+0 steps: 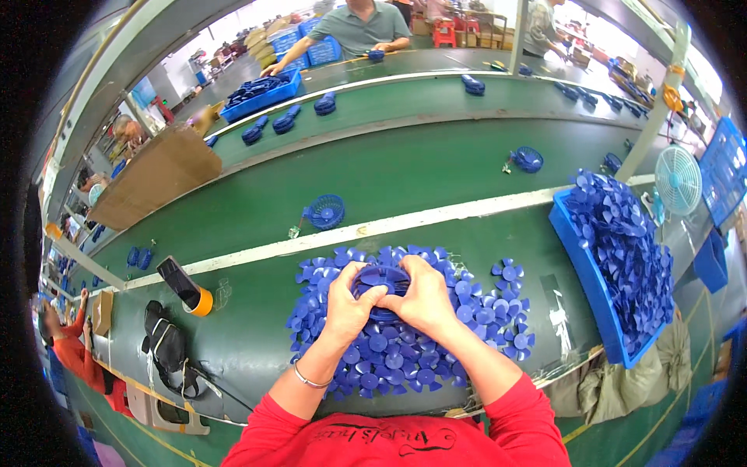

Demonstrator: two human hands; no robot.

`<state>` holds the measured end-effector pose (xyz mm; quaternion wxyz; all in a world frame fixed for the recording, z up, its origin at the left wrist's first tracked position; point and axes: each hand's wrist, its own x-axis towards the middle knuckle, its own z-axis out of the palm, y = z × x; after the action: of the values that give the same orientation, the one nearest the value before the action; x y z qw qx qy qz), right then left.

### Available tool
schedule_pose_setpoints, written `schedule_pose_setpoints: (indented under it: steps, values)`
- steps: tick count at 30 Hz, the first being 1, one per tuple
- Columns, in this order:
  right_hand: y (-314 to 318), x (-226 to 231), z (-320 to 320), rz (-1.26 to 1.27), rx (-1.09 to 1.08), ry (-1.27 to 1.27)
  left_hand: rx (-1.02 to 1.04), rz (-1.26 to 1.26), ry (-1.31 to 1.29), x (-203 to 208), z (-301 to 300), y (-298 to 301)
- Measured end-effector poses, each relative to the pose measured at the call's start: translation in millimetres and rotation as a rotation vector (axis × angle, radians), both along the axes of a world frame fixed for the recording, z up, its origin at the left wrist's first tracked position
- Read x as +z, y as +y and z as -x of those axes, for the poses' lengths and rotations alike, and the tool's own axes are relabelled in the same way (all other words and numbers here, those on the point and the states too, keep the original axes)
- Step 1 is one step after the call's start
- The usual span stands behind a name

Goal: Assembling blue plastic fan guards by manually attaching center caps.

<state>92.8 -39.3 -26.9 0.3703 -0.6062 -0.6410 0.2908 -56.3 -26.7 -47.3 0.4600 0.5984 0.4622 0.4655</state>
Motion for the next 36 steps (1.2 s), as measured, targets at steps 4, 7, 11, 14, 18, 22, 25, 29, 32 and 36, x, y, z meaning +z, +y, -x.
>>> schedule_pose_setpoints:
  steps: [4, 7, 11, 14, 18, 22, 25, 29, 32, 36]
  values:
    - [3, -15, 8, -0.234, -0.064, -0.109, 0.061, -0.08, 0.01, -7, -5, 8]
    - [17, -9, -3, -0.107, -0.075, -0.072, 0.006, -0.073, 0.058, -7, -6, 23]
    - [68, -15, -52, 0.103, -0.183, 0.293, -0.15, 0.008, -0.099, -2, -2, 74]
    - [82, -27, -118, -0.048, -0.414, 0.251, -0.034, -0.089, 0.234, 4, 13, 128]
    - [42, -24, -166, -0.035, -0.455, -0.315, 0.171, -0.249, 0.601, -19, 53, 194]
    - [-2, -33, -171, 0.212, -0.423, -0.651, 0.275, -0.304, 0.798, -57, 62, 236]
    - [-9, -44, -171, 0.284, -0.375, -0.62, 0.218, -0.257, 0.87, -68, 48, 247]
    - [-5, -53, -173, 0.245, -0.37, -0.605, 0.111, -0.082, 0.956, -69, 42, 256]
    - [3, -52, -169, 0.233, -0.352, -0.617, 0.22, -0.248, 0.992, -66, 66, 259]
    - [7, -58, -167, 0.092, -0.401, -0.649, 0.165, 0.301, 0.261, -28, 87, 241]
